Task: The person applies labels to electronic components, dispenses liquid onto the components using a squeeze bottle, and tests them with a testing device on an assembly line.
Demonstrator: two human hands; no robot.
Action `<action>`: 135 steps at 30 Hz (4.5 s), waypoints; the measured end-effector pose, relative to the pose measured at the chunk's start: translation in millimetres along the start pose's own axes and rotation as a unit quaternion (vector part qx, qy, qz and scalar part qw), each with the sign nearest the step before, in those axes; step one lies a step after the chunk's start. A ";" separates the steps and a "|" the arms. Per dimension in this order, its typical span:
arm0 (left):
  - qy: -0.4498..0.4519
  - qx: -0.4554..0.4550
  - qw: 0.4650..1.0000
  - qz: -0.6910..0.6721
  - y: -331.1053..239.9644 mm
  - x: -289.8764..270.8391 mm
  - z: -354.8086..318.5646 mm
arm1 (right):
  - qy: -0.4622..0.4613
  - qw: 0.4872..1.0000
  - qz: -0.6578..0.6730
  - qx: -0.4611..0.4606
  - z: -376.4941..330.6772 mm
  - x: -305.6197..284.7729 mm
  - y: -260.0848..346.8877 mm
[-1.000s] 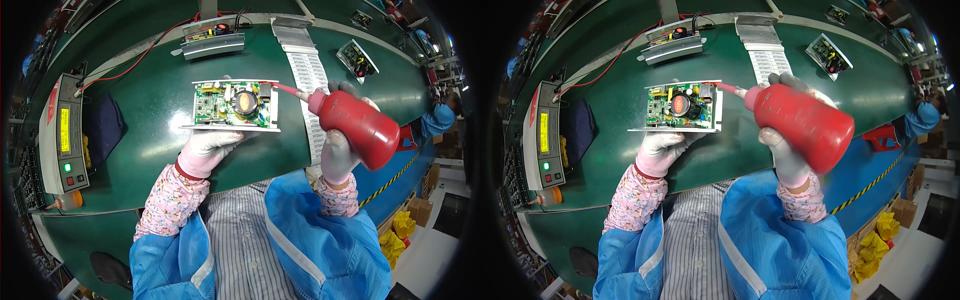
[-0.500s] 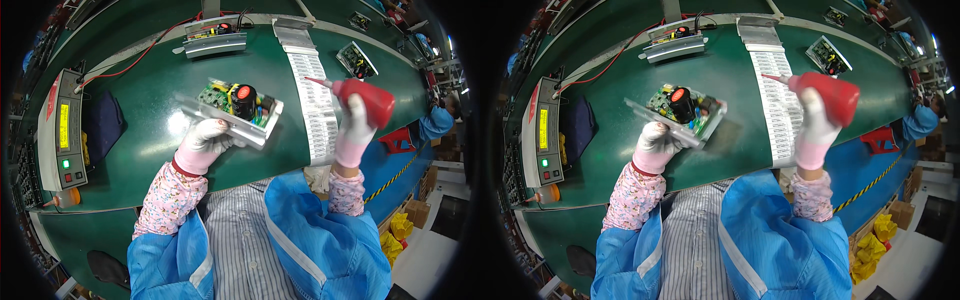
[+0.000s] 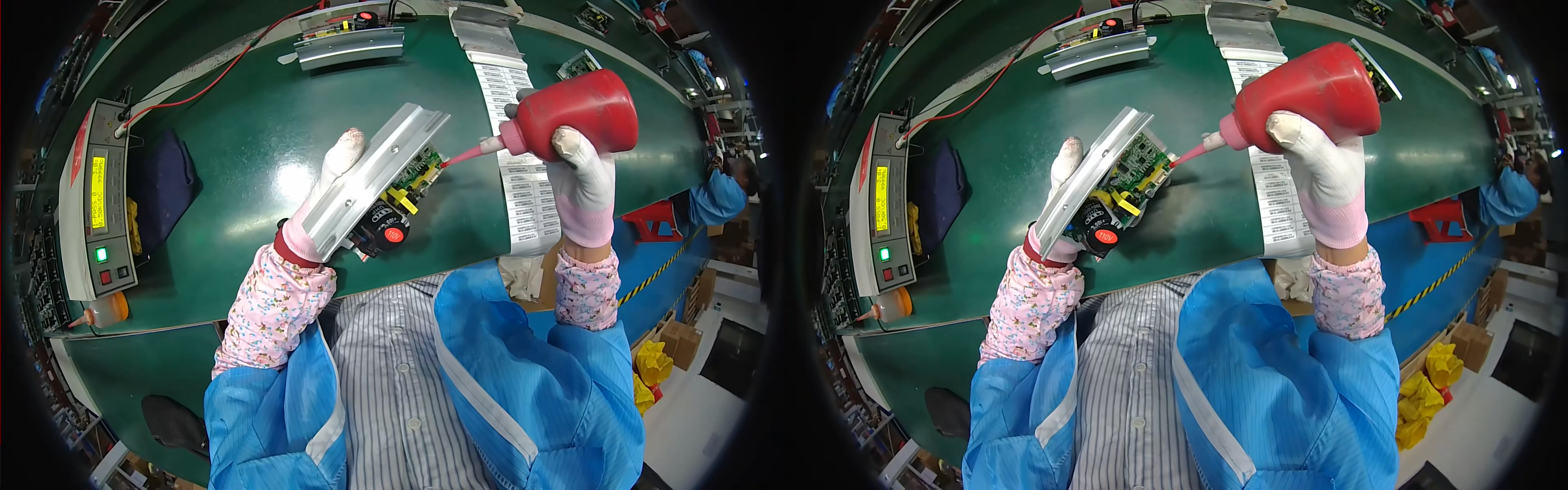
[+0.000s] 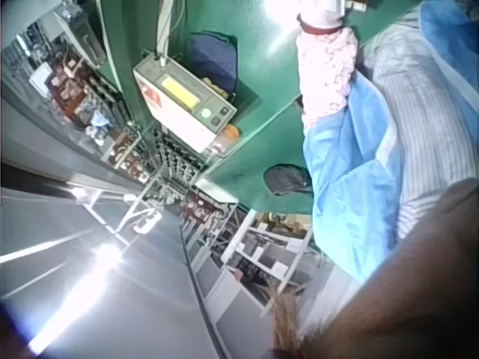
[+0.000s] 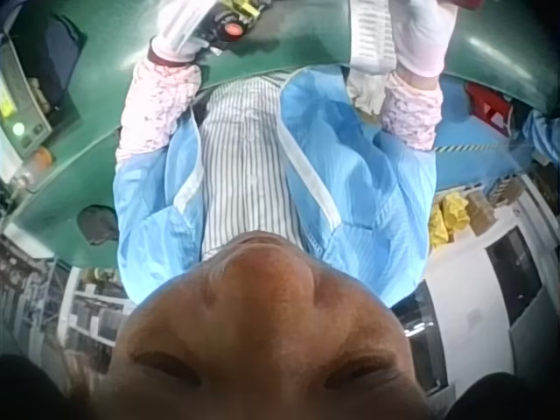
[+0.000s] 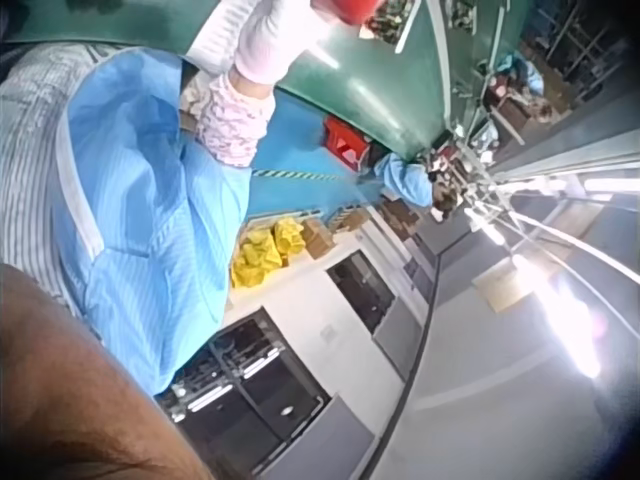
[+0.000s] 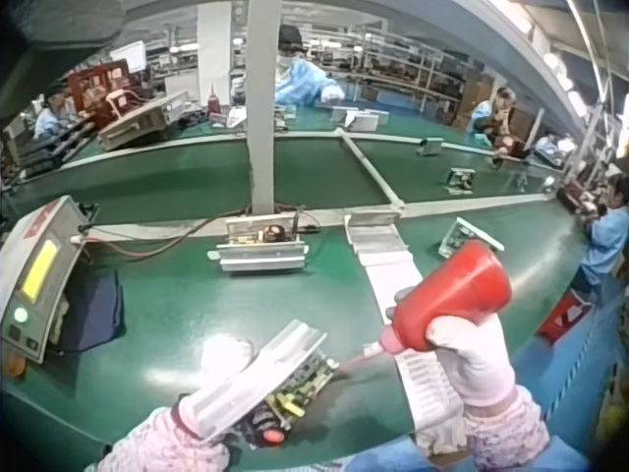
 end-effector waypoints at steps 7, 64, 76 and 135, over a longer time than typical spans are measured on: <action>0.013 -0.021 0.997 0.079 3.4 10.4 -3.4 | -0.008 1.000 -0.016 0.006 -6.6 13.3 3.6; -0.298 0.499 0.191 0.791 -167.1 129.7 -6.8 | -0.003 0.908 -0.365 -0.207 111.3 113.0 -48.6; -0.243 0.364 0.179 0.881 -177.8 119.4 74.0 | -0.056 0.763 -0.560 -0.318 126.3 143.0 -58.9; -0.175 0.491 0.349 0.778 -52.8 107.3 -36.2 | 0.031 0.853 -0.497 -0.158 32.1 78.0 -62.1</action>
Point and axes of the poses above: each hand's wrist, its own z-axis towards the middle knuckle, its own x-axis out of the palm, y = z × x, the point moved 10 cm from there along z, towards the middle knuckle, and after that the axes turned 12 degrees about -y, right-handed, at the moved point
